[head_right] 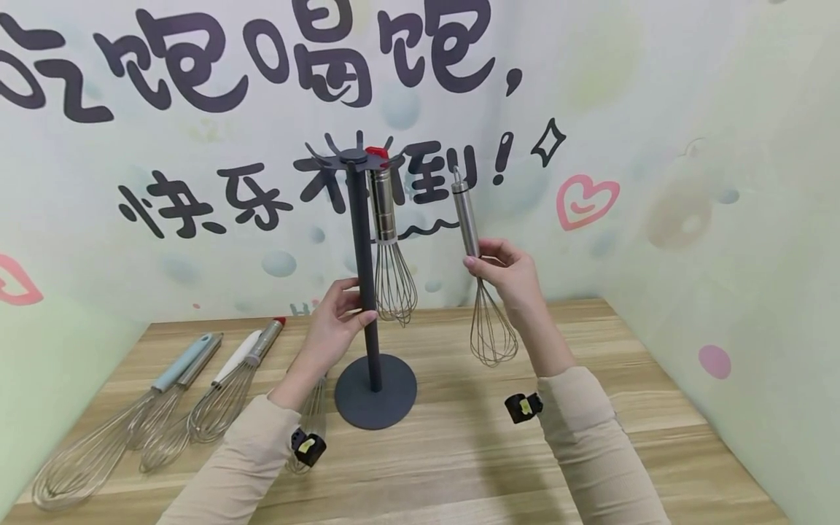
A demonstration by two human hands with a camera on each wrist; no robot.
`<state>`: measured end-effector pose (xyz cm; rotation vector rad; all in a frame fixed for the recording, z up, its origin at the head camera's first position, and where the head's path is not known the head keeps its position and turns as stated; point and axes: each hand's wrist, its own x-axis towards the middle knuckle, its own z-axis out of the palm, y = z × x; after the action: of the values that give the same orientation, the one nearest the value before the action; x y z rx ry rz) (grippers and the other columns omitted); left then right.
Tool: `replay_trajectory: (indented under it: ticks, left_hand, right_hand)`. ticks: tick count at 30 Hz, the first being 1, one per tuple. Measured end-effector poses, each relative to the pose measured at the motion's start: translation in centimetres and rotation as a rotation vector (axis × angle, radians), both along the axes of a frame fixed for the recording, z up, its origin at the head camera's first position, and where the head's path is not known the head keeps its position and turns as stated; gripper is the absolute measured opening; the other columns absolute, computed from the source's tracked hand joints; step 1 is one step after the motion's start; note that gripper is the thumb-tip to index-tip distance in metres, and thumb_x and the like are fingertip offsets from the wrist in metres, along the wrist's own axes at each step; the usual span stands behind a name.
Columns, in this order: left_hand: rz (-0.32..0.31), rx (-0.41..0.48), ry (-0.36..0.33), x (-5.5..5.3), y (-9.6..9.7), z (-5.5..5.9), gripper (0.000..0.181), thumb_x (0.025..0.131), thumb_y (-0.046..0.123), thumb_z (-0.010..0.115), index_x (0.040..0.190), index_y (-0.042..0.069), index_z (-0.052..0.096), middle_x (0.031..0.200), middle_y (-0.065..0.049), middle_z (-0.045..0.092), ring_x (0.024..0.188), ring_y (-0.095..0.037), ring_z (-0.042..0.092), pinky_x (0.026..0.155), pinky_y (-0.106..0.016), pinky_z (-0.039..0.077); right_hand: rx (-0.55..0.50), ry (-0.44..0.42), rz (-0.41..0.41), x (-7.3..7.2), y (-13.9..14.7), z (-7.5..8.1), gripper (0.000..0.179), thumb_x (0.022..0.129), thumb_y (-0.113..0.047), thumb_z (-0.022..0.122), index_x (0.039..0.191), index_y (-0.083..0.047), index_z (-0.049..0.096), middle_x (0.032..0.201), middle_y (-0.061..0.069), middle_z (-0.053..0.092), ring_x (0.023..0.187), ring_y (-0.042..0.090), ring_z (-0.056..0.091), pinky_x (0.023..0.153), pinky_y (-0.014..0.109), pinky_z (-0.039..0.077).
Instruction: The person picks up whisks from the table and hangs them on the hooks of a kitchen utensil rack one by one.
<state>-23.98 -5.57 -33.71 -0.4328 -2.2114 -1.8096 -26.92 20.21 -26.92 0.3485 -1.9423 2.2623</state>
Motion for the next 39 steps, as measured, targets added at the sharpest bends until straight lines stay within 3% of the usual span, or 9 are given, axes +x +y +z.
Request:
replay_trajectory:
  ticks: [15,24,39]
  left_hand:
    - [0.007,0.006,0.03,-0.1,0.3,0.1,0.051,0.085,0.001,0.068,0.131,0.005,0.048,0.11,-0.024,0.064,0.106,-0.034,0.062,0.094,-0.045,0.054]
    - [0.037,-0.039,0.06,-0.1,0.4,-0.1,0.05,0.085,0.005,0.069,0.131,0.007,0.048,0.104,-0.022,0.064,0.099,-0.033,0.064,0.09,-0.042,0.056]
    - [0.036,-0.037,0.043,0.0,0.5,-0.1,0.051,0.085,0.004,0.069,0.131,0.006,0.048,0.105,-0.022,0.062,0.1,-0.032,0.063,0.09,-0.043,0.056]
  right_hand:
    - [0.005,0.043,-0.022,0.4,-1.4,1.7,0.029,0.083,0.008,0.065,0.09,-0.02,0.066,0.08,-0.01,0.067,0.08,0.003,0.063,0.076,0.016,0.051]
    - [-0.01,0.049,-0.024,0.7,-2.3,2.7,0.031,0.082,0.01,0.064,0.089,-0.02,0.065,0.083,-0.01,0.067,0.08,0.003,0.063,0.078,0.016,0.053]
    - [0.012,0.073,-0.016,0.9,-3.3,3.5,0.032,0.081,0.01,0.064,0.088,-0.021,0.063,0.083,-0.011,0.066,0.081,0.002,0.063,0.077,0.015,0.051]
